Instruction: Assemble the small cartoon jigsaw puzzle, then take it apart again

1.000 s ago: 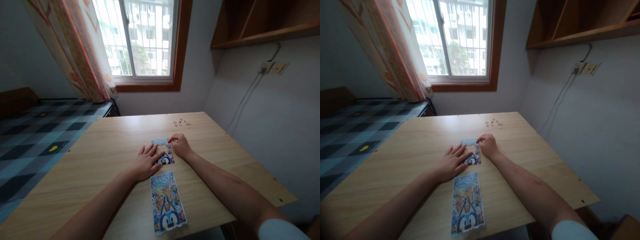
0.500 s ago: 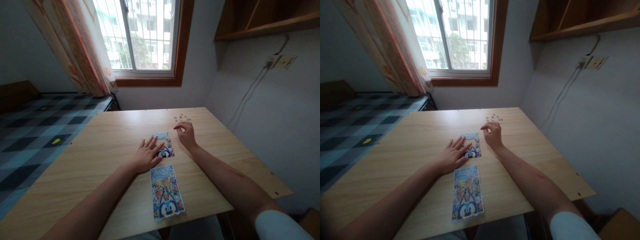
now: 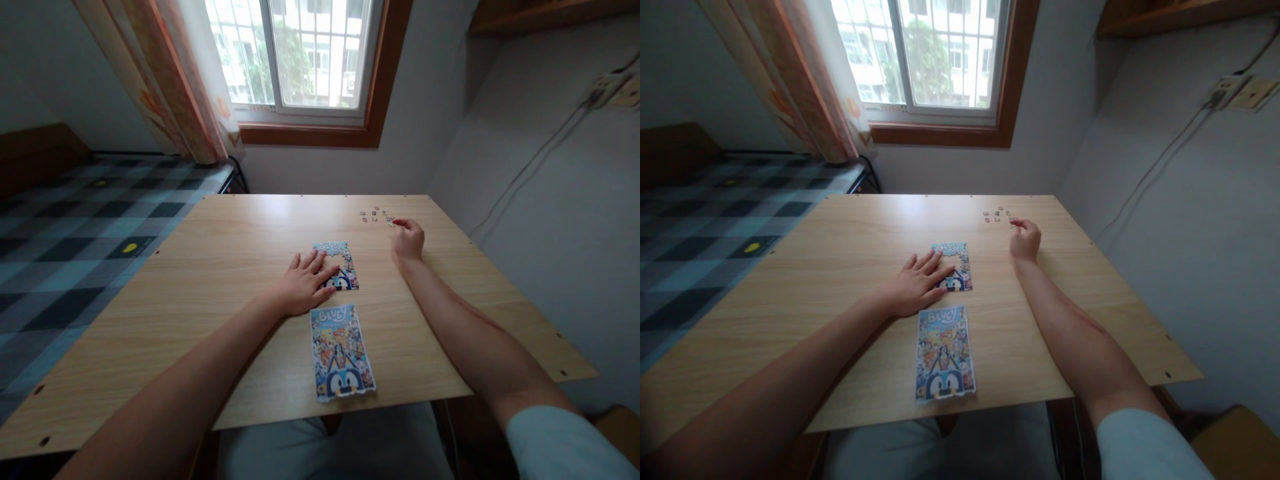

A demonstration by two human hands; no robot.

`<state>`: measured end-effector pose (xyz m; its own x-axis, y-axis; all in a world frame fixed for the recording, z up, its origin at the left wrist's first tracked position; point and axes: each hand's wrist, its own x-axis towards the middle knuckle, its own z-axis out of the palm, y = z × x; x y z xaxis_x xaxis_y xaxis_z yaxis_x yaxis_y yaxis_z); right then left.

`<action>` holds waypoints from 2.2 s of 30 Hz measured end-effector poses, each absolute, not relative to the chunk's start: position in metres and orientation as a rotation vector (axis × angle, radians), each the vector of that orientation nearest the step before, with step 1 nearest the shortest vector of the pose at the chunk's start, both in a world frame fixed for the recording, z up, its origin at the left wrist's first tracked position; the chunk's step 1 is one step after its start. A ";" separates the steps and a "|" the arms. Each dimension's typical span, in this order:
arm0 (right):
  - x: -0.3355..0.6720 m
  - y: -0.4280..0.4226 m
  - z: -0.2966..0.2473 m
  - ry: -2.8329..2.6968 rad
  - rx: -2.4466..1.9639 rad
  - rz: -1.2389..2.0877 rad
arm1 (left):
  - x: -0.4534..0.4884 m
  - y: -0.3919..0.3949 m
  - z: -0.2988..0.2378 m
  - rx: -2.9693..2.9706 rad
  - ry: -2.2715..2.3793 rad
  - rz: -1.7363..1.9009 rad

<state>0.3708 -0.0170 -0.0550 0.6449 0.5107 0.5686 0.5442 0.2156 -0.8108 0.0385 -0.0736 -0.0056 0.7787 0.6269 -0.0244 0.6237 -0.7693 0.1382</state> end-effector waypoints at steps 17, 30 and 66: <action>0.375 -0.007 -0.064 -0.935 -1.557 0.137 | 0.039 -0.075 -0.002 2.788 0.995 0.061; 0.366 -0.011 -0.059 -0.942 -1.679 0.151 | 0.035 -0.076 -0.001 2.793 1.025 0.112; 0.381 0.017 -0.056 -0.936 -1.906 -0.054 | 0.014 -0.038 -0.013 2.357 1.364 0.883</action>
